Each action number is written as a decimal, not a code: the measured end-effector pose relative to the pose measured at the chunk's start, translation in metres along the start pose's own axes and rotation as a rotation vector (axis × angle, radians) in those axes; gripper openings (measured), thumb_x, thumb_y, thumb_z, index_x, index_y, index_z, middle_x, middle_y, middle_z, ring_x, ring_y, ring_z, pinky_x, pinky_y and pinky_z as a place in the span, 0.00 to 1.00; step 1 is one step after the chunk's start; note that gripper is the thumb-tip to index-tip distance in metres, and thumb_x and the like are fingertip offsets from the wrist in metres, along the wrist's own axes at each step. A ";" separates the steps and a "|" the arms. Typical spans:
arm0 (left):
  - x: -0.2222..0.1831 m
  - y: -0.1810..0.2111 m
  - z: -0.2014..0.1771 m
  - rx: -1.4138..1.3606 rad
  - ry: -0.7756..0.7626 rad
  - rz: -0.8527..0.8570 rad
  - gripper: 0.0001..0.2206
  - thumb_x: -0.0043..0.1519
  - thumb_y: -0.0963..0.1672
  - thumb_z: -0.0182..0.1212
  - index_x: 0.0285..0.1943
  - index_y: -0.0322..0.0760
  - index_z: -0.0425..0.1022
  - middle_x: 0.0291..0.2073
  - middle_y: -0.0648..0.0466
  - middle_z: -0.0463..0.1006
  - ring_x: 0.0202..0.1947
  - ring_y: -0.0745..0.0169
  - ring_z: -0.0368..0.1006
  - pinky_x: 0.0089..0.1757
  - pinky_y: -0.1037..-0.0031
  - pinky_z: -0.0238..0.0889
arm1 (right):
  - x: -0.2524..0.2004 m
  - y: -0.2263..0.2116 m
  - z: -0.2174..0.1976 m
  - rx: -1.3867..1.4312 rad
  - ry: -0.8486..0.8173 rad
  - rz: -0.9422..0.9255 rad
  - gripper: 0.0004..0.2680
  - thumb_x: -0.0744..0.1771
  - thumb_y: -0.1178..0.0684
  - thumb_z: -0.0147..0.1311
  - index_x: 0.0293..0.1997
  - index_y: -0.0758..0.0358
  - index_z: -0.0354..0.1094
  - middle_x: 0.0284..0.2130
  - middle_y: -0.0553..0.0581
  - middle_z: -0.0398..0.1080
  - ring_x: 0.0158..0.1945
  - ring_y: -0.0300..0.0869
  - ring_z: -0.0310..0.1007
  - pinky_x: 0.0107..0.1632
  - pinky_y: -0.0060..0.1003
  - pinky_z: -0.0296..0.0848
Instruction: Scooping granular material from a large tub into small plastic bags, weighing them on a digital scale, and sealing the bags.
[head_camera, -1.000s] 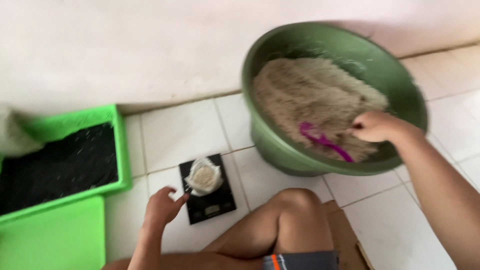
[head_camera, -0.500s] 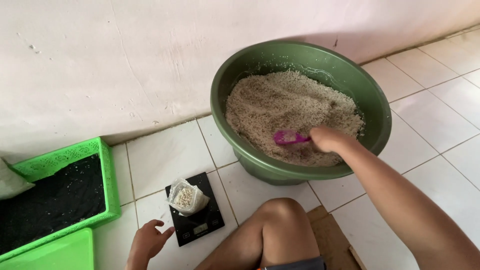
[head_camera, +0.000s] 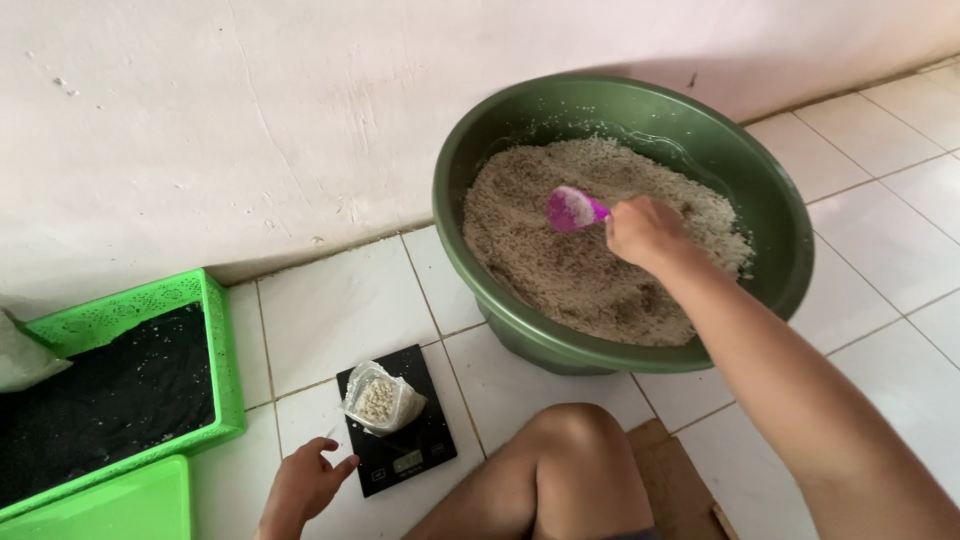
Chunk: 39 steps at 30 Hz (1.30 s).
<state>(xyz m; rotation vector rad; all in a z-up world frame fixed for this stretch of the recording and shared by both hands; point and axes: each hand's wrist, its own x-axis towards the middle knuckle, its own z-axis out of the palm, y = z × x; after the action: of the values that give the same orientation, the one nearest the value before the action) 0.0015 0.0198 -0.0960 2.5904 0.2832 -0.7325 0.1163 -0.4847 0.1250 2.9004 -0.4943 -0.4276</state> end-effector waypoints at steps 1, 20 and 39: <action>-0.004 0.004 -0.004 -0.002 0.001 -0.004 0.23 0.54 0.55 0.65 0.54 0.45 0.76 0.28 0.57 0.84 0.33 0.63 0.80 0.39 0.76 0.72 | 0.000 -0.010 -0.001 -0.001 0.000 -0.004 0.12 0.72 0.55 0.36 0.41 0.68 0.70 0.19 0.53 0.60 0.17 0.34 0.55 0.18 0.24 0.63; -0.011 0.006 -0.005 -0.020 0.027 0.049 0.22 0.55 0.55 0.65 0.55 0.46 0.75 0.29 0.57 0.84 0.33 0.62 0.80 0.39 0.74 0.71 | -0.016 0.023 0.010 0.427 -0.028 -0.063 0.13 0.72 0.48 0.42 0.56 0.60 0.70 0.16 0.54 0.65 0.13 0.33 0.52 0.16 0.24 0.54; -0.034 0.010 0.005 -0.227 0.203 0.309 0.26 0.52 0.43 0.64 0.62 0.39 0.67 0.51 0.54 0.76 0.48 0.61 0.75 0.49 0.70 0.71 | -0.087 0.059 0.013 0.421 0.176 -0.005 0.12 0.69 0.45 0.49 0.47 0.58 0.77 0.20 0.56 0.75 0.18 0.41 0.70 0.23 0.33 0.66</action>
<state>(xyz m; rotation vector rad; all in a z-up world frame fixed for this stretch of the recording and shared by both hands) -0.0266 0.0056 -0.0781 2.4148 0.0207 -0.3092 0.0159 -0.5113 0.1474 3.2989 -0.6122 -0.0687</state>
